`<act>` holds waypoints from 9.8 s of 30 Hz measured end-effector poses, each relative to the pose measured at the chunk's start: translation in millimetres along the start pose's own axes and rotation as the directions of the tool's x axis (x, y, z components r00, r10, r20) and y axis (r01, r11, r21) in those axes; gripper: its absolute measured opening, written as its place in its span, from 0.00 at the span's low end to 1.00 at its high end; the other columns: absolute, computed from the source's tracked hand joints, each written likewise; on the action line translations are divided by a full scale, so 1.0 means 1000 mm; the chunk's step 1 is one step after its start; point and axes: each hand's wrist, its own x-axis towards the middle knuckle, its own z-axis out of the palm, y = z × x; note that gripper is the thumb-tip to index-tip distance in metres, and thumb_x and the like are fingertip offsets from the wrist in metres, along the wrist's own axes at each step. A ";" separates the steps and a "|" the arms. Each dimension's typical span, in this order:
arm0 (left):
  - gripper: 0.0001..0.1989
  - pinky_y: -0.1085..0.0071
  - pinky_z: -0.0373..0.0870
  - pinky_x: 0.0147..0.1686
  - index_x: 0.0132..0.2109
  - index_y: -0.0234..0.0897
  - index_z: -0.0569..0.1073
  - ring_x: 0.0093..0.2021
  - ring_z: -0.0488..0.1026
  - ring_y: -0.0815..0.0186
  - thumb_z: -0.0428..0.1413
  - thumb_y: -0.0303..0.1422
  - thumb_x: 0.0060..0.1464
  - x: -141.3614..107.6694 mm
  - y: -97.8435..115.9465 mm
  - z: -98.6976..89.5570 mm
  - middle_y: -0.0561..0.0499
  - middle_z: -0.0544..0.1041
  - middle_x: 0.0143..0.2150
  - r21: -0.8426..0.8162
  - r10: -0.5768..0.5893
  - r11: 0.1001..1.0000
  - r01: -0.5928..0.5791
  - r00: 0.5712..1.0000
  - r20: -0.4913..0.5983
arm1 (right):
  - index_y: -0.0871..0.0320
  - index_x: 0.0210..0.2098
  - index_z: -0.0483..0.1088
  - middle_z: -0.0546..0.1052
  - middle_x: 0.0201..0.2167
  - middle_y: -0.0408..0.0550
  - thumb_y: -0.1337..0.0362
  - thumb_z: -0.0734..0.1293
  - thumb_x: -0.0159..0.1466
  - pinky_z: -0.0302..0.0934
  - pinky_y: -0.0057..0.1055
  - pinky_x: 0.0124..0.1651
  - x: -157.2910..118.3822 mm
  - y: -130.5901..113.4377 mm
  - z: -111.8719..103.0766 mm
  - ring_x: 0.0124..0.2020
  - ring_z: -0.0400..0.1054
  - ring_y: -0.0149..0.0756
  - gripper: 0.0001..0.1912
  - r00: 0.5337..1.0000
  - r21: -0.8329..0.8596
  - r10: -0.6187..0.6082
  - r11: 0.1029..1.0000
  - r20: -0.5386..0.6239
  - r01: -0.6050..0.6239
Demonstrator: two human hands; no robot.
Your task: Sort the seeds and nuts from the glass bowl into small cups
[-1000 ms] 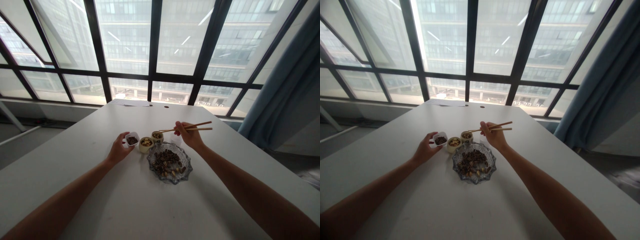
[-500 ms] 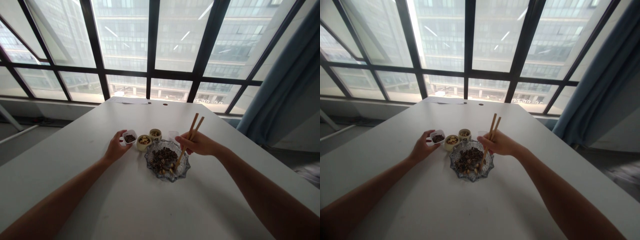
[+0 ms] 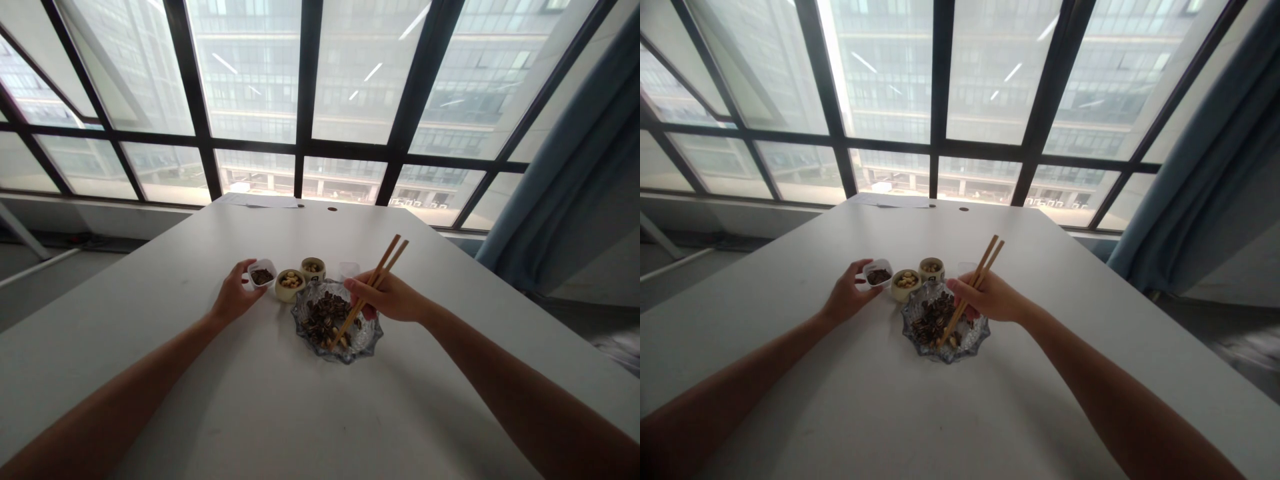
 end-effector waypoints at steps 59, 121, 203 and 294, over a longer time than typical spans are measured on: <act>0.32 0.61 0.77 0.41 0.56 0.38 0.67 0.49 0.75 0.56 0.63 0.43 0.44 0.000 -0.006 0.003 0.42 0.75 0.53 -0.018 -0.003 1.000 0.004 1.000 0.008 | 0.60 0.21 0.72 0.70 0.11 0.44 0.40 0.64 0.61 0.57 0.24 0.18 0.007 0.001 -0.006 0.13 0.62 0.28 0.29 0.972 -0.101 0.015 0.994 -0.235 -0.040; 0.30 0.63 0.76 0.40 0.55 0.37 0.67 0.48 0.76 0.57 0.63 0.36 0.44 -0.002 -0.004 0.002 0.43 0.77 0.50 -0.058 0.016 0.998 -0.015 1.000 0.024 | 0.57 0.25 0.69 0.70 0.14 0.43 0.34 0.59 0.62 0.58 0.25 0.19 0.101 -0.030 0.055 0.15 0.62 0.27 0.32 0.802 0.029 -0.314 0.924 -0.509 0.381; 0.39 0.56 0.77 0.43 0.58 0.35 0.66 0.51 0.74 0.52 0.63 0.51 0.42 0.002 0.002 -0.001 0.40 0.75 0.51 -0.069 -0.104 0.991 0.111 0.990 0.099 | 0.60 0.21 0.72 0.75 0.17 0.48 0.48 0.61 0.68 0.56 0.27 0.22 -0.031 0.048 -0.024 0.18 0.64 0.30 0.27 0.935 -0.329 -0.260 0.928 -0.240 0.173; 0.40 0.60 0.78 0.41 0.59 0.34 0.67 0.43 0.77 0.56 0.62 0.54 0.44 0.001 0.000 -0.003 0.41 0.77 0.44 -0.010 -0.104 0.994 0.105 0.988 0.112 | 0.59 0.21 0.69 0.72 0.15 0.46 0.49 0.60 0.69 0.55 0.25 0.20 -0.034 0.037 -0.027 0.17 0.63 0.28 0.26 0.941 -0.333 -0.295 0.915 -0.165 0.229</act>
